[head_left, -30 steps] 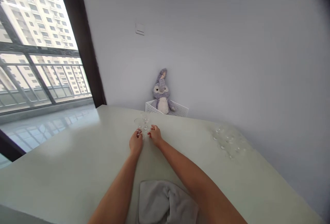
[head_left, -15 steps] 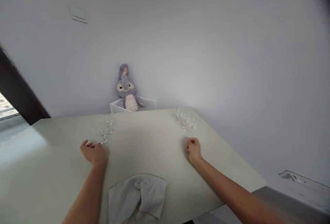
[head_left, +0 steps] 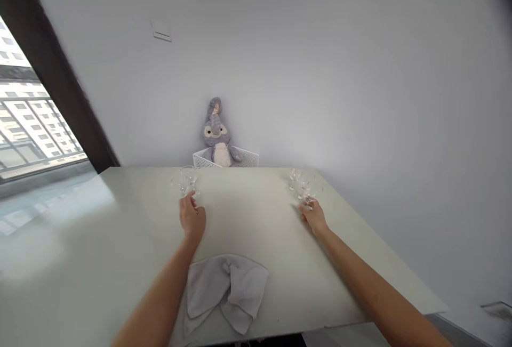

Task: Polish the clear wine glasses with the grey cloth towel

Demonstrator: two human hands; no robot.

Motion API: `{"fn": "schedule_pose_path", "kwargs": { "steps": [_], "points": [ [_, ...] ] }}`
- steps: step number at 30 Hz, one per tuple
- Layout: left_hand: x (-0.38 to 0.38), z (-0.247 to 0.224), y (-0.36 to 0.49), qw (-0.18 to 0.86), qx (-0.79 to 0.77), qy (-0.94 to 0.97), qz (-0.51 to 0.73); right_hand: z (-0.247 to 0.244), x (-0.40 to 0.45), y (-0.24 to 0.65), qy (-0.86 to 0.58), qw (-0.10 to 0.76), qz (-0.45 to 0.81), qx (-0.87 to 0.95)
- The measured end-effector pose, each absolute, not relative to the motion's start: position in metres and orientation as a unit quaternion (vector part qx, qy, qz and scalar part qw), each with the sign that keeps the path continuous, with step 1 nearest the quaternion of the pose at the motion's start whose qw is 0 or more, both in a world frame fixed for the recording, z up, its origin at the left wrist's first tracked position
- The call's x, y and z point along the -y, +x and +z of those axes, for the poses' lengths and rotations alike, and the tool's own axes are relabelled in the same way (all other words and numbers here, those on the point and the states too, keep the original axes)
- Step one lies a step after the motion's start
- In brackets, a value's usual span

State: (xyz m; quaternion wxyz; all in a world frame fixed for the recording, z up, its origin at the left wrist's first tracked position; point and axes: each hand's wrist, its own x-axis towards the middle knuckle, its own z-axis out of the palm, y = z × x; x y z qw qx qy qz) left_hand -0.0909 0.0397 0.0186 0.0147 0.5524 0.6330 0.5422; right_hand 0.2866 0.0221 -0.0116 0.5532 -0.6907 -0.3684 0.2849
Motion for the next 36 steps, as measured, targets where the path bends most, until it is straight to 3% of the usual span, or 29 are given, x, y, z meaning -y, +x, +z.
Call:
{"fn": "schedule_pose_path", "kwargs": {
  "steps": [6,10,16,23,30,36],
  "points": [
    [-0.032,0.01,-0.068,0.049,-0.598,0.644,0.475,-0.022,-0.009,0.238,-0.619,0.506,0.358,0.483],
    [-0.035,0.004,-0.065,0.093,-0.605,0.661,0.435,-0.02,-0.004,0.233,-0.612,0.55,0.381,0.422],
    [-0.039,-0.001,-0.049,0.268,-0.583,0.683,0.348,-0.004,-0.041,0.277,-0.678,0.625,0.271,0.278],
    [-0.043,0.003,-0.018,0.436,-0.529,0.65,0.328,0.004,-0.085,0.304,-0.65,0.617,0.324,0.303],
    [-0.049,-0.003,0.006,0.411,-0.551,0.665,0.292,-0.012,-0.088,0.283,-0.658,0.588,0.323,0.342],
    [-0.045,-0.003,-0.024,0.374,-0.581,0.657,0.301,-0.015,-0.082,0.226,-0.634,0.541,0.367,0.413]
  ]
}}
